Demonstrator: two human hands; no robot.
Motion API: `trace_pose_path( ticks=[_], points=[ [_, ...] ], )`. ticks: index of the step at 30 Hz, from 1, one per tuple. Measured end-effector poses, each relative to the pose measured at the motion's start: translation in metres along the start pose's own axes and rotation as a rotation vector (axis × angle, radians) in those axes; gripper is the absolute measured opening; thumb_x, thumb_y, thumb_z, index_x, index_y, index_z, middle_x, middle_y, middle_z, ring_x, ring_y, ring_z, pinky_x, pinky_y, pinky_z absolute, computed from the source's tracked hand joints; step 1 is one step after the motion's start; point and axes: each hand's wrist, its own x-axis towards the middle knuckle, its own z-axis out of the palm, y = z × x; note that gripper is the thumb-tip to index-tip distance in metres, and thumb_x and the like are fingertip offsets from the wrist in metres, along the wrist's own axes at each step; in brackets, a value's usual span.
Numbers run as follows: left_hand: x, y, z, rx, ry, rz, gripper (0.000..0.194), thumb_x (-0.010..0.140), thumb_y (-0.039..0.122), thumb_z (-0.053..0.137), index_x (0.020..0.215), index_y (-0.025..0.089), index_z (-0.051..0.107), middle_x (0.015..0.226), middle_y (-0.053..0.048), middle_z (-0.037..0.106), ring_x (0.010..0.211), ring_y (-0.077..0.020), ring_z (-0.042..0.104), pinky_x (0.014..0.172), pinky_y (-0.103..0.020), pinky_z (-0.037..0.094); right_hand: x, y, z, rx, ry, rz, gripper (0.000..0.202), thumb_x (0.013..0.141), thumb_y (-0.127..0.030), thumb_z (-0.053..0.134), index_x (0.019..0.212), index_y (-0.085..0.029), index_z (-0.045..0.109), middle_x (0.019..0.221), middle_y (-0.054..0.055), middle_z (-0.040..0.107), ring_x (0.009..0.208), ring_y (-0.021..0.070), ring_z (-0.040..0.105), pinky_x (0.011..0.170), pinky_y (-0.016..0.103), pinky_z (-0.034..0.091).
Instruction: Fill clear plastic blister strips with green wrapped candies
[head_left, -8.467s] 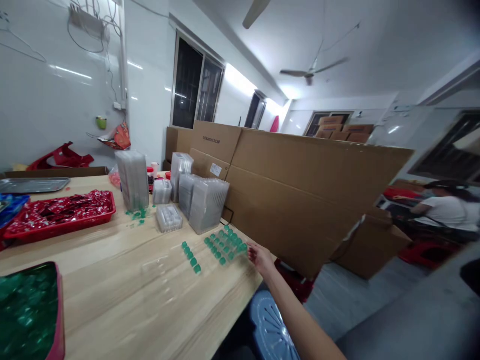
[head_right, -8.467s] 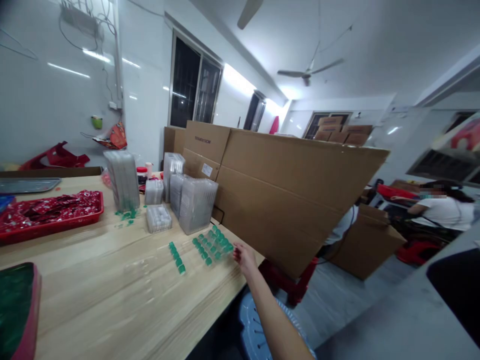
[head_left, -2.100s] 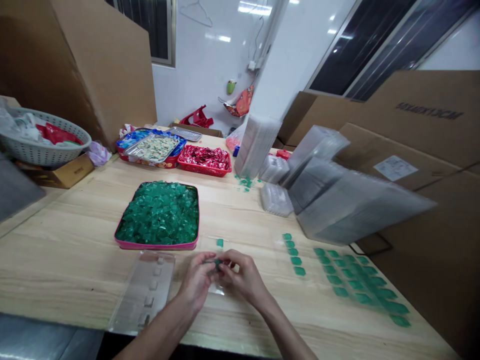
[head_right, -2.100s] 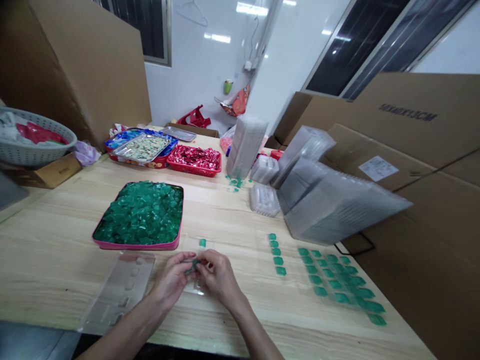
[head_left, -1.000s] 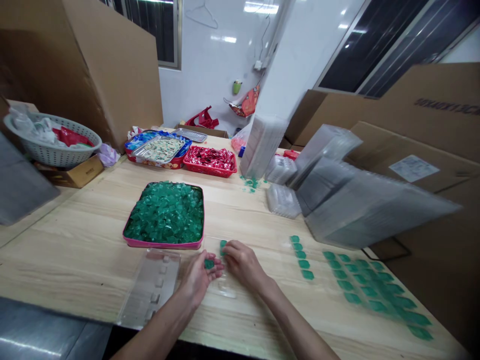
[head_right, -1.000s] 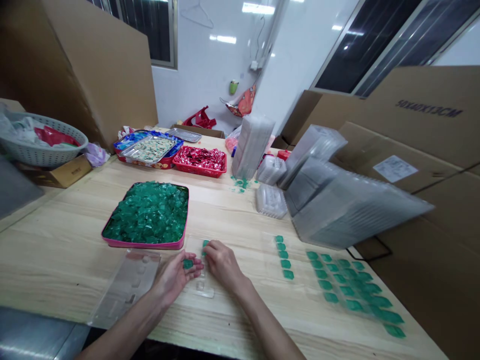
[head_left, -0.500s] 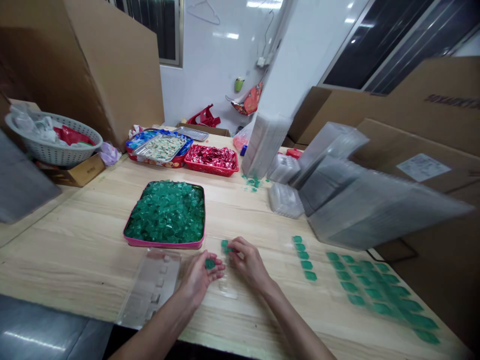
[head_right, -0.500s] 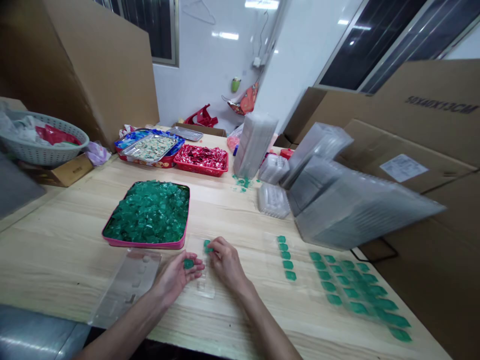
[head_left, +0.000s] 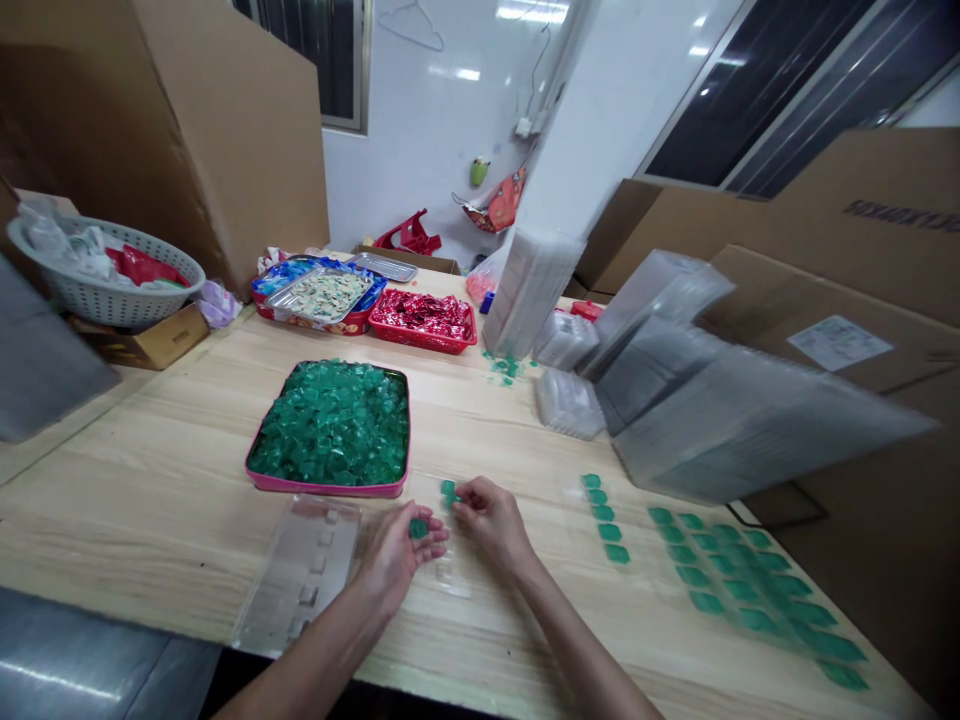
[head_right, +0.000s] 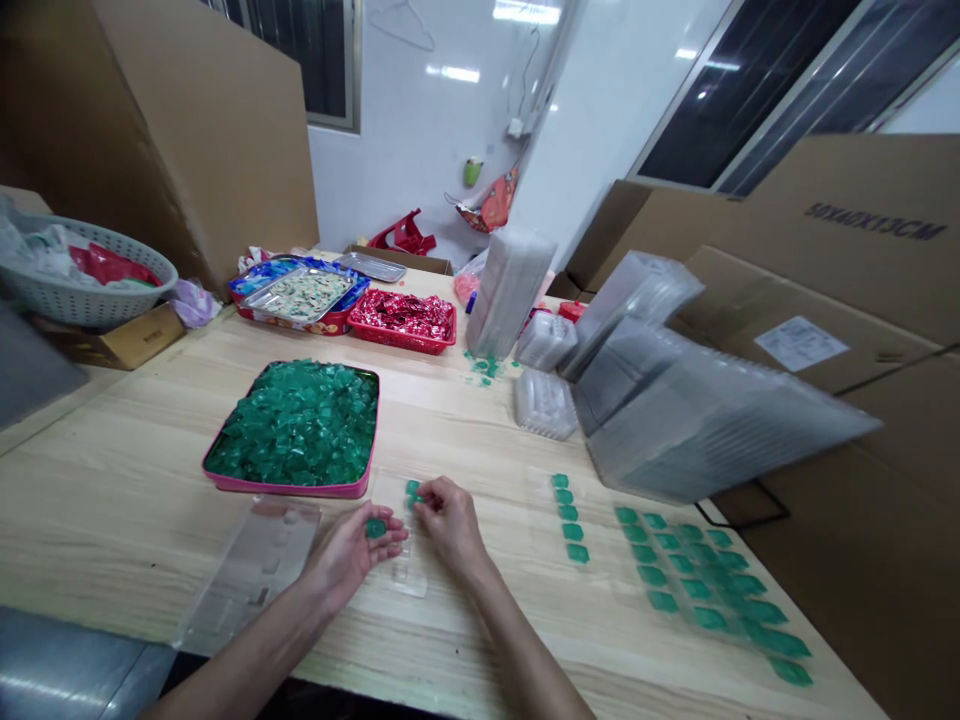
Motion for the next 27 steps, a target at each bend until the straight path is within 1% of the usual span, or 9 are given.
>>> trace_pose_path(
  ticks=[3, 7, 9, 11, 14, 17, 19, 23, 27],
  points=[
    [0.000, 0.000, 0.001, 0.004, -0.003, 0.005, 0.020, 0.080, 0.033, 0.058, 0.074, 0.014, 0.055, 0.073, -0.007, 0.065, 0.071, -0.0206, 0.066, 0.066, -0.030, 0.047, -0.001, -0.004, -0.001, -0.052, -0.058, -0.097, 0.013, 0.069, -0.006, 0.056, 0.073, -0.017, 0.063, 0.070, 0.001, 0.058, 0.062, 0.0131, 0.055, 0.058, 0.024, 0.043],
    [-0.001, 0.001, 0.001, 0.002, -0.007, 0.006, 0.021, 0.080, 0.034, 0.057, 0.075, 0.014, 0.056, 0.073, -0.008, 0.065, 0.072, -0.0215, 0.066, 0.066, -0.031, 0.047, 0.000, -0.008, -0.006, -0.114, -0.162, -0.306, 0.024, 0.074, -0.002, 0.048, 0.082, -0.018, 0.065, 0.080, 0.004, 0.061, 0.072, 0.0146, 0.056, 0.065, 0.025, 0.044],
    [-0.001, 0.001, 0.001, 0.003, -0.009, 0.010, 0.021, 0.081, 0.034, 0.056, 0.075, 0.014, 0.056, 0.072, -0.007, 0.064, 0.071, -0.0210, 0.065, 0.066, -0.030, 0.047, -0.001, -0.008, -0.008, -0.148, -0.192, -0.406, 0.028, 0.077, -0.001, 0.045, 0.086, -0.018, 0.066, 0.084, 0.006, 0.063, 0.079, 0.0166, 0.056, 0.070, 0.028, 0.045],
    [-0.002, 0.002, 0.001, 0.003, -0.008, 0.016, 0.020, 0.082, 0.032, 0.055, 0.074, 0.013, 0.056, 0.071, -0.006, 0.064, 0.069, -0.0201, 0.065, 0.065, -0.030, 0.047, -0.002, -0.008, -0.009, -0.169, -0.209, -0.457, 0.031, 0.078, 0.000, 0.044, 0.089, -0.019, 0.066, 0.087, 0.007, 0.064, 0.083, 0.0176, 0.056, 0.074, 0.030, 0.044],
    [-0.003, 0.002, 0.002, 0.009, 0.002, 0.005, 0.020, 0.083, 0.031, 0.054, 0.074, 0.013, 0.056, 0.070, -0.006, 0.063, 0.067, -0.0196, 0.065, 0.065, -0.029, 0.047, -0.005, -0.009, -0.008, -0.181, -0.208, -0.394, 0.028, 0.076, 0.000, 0.046, 0.087, -0.018, 0.065, 0.085, 0.005, 0.061, 0.078, 0.0163, 0.055, 0.069, 0.027, 0.043],
    [-0.004, 0.002, 0.003, 0.012, 0.014, -0.008, 0.021, 0.085, 0.031, 0.051, 0.074, 0.013, 0.055, 0.068, -0.006, 0.064, 0.065, -0.0192, 0.065, 0.064, -0.030, 0.047, -0.008, -0.011, -0.005, -0.198, -0.168, -0.284, 0.022, 0.074, -0.001, 0.049, 0.081, -0.018, 0.061, 0.079, 0.003, 0.056, 0.069, 0.0142, 0.053, 0.062, 0.024, 0.042],
    [-0.004, 0.002, 0.003, 0.006, 0.013, -0.001, 0.021, 0.085, 0.031, 0.052, 0.074, 0.013, 0.055, 0.068, -0.006, 0.064, 0.065, -0.0190, 0.065, 0.064, -0.029, 0.047, -0.011, -0.011, -0.003, -0.201, -0.141, -0.262, 0.020, 0.072, -0.001, 0.047, 0.077, -0.018, 0.058, 0.077, 0.002, 0.053, 0.068, 0.0136, 0.052, 0.061, 0.023, 0.041],
    [-0.003, 0.001, 0.002, 0.002, 0.011, 0.000, 0.021, 0.081, 0.033, 0.058, 0.074, 0.013, 0.056, 0.070, -0.007, 0.065, 0.067, -0.0209, 0.067, 0.064, -0.030, 0.047, -0.016, -0.006, -0.002, -0.077, -0.091, -0.230, 0.020, 0.070, -0.001, 0.046, 0.076, -0.019, 0.054, 0.080, 0.002, 0.054, 0.070, 0.0134, 0.052, 0.063, 0.023, 0.042],
    [-0.001, 0.001, 0.001, 0.008, 0.016, 0.002, 0.021, 0.079, 0.033, 0.060, 0.074, 0.013, 0.056, 0.070, -0.007, 0.066, 0.067, -0.0216, 0.067, 0.063, -0.029, 0.047, -0.017, 0.001, -0.002, -0.012, -0.078, -0.156, 0.016, 0.068, -0.005, 0.049, 0.075, -0.019, 0.053, 0.071, -0.001, 0.054, 0.063, 0.0125, 0.051, 0.059, 0.023, 0.041]
  ],
)
